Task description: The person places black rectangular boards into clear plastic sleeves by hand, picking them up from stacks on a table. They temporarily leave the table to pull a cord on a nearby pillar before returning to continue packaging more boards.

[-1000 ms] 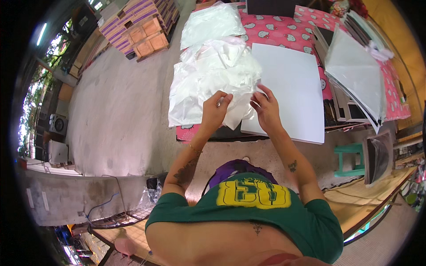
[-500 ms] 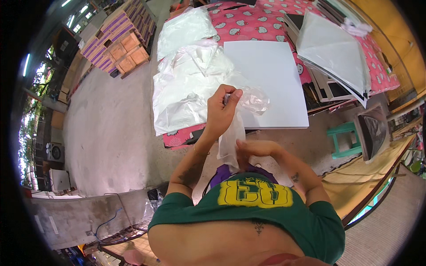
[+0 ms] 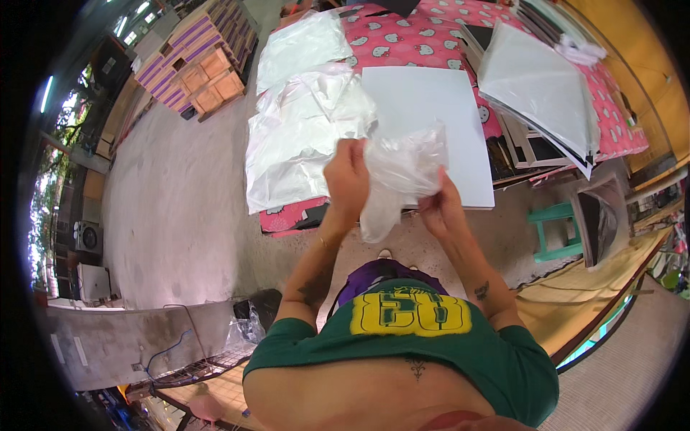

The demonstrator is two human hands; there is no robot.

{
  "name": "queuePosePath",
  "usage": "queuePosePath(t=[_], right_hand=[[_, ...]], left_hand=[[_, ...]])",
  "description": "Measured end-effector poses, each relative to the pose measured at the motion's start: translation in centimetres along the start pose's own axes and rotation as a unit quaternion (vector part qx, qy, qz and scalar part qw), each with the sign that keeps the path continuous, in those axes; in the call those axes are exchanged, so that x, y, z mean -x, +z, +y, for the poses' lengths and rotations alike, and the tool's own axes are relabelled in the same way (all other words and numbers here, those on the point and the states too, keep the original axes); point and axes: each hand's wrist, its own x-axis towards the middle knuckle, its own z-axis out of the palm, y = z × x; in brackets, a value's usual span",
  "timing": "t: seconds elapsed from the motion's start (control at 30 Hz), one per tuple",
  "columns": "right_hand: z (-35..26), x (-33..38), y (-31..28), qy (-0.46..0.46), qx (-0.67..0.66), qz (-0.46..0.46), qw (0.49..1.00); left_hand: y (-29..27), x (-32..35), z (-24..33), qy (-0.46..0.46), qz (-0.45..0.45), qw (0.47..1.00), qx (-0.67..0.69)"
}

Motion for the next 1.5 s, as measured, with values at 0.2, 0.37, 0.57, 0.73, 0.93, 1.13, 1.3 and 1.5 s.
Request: queuePosePath(t=[0.2,0.37,0.57,0.73,0.93,1.13,1.3,1.5], right_hand=[[0.4,1.1,2.5,0.079,0.171,0.072,0.979],[-3.5,1.0,1.3,-0.034,0.247,0.114,0.962],[-13.4,3.1,-2.0,-0.288,0.468,0.175,0.817],[-27.1,8.9,-5.0,-0.463,0.337,0.349,0.742],[-17.6,7.0,4.3,-0.532,0.465,0.255,0.66],[-5.4,0.8,2.7,-0.278,0.575,0.172,0.75],[-1.1,-0.8,4.6,-0.217,0.336,0.108,0.91],[-0.6,-0.3,5.0,0.007,0.304,0.19,0.933]], left_hand=[[1.2,1.7,0.5,-0.072,-0.214,0.967,0.116],[-0.1,2.4,-5.5,-0.115,-0.351,0.895,0.25],[-5.4,-4.7,-16.5,-0.285,-0.1,0.917,0.26],[-22.9,-13.6,-27.8,-0.142,-0.018,0.784,-0.604],[-17.6,-14.2,-23.7,0.004,0.013,0.947,-0.32],[1.1,-2.8,-11.3,-0.013,-0.293,0.955,-0.042],[3.9,0.3,-5.9,-0.154,-0.332,0.842,0.396],[2.0,-1.4,-4.4,-0.149,-0.295,0.872,0.362]])
